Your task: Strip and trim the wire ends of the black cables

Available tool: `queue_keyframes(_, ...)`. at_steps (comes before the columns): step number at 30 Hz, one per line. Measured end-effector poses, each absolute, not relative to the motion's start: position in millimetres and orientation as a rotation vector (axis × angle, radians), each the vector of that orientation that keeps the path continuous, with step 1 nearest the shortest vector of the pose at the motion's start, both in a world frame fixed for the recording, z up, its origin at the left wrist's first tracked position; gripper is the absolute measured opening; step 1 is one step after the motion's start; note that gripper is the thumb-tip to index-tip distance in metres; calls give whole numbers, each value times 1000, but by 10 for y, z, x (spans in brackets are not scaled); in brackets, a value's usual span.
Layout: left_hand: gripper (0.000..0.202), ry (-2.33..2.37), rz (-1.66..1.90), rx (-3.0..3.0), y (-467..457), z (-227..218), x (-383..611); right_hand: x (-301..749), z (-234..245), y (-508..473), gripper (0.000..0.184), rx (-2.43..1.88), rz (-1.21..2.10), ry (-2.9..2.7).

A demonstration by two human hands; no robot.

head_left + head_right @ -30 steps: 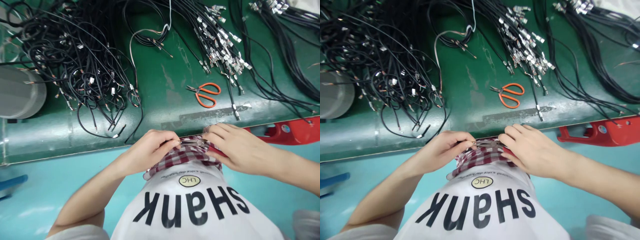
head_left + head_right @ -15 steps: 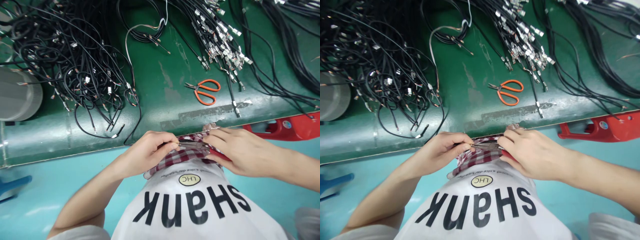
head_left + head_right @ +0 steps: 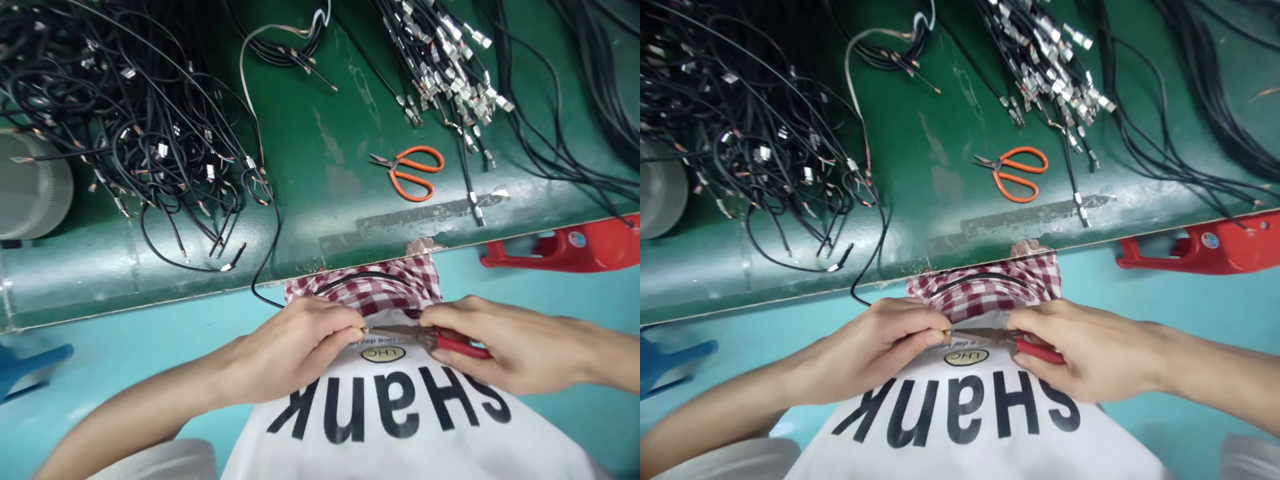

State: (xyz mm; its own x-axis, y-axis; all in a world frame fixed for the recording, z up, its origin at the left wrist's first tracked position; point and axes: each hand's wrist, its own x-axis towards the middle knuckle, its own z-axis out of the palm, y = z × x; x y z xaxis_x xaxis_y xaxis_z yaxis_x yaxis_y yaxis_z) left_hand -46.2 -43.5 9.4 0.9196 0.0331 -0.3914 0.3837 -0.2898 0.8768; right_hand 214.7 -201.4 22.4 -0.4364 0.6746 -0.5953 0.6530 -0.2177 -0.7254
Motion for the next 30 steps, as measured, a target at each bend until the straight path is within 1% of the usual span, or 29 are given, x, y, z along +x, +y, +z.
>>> queue_keyframes(6,25,259,-328,1884,-439,90,-413,2130,235,-2047,26,-1680,1904,-1813)
queue_keyframes(12,25,234,-333,1900,-435,106,-411,2120,254,-2023,25,-1647,1922,-1780)
queue_keyframes(18,26,218,-324,1917,-437,88,-430,2095,231,-2042,17,-1622,1955,-1722)
queue_keyframes(27,24,221,-337,1928,-454,109,-401,2069,161,-2148,19,-1626,1911,-1633)
queue_keyframes(30,24,207,-346,1926,-447,86,-433,2072,171,-2119,19,-1601,1971,-1638)
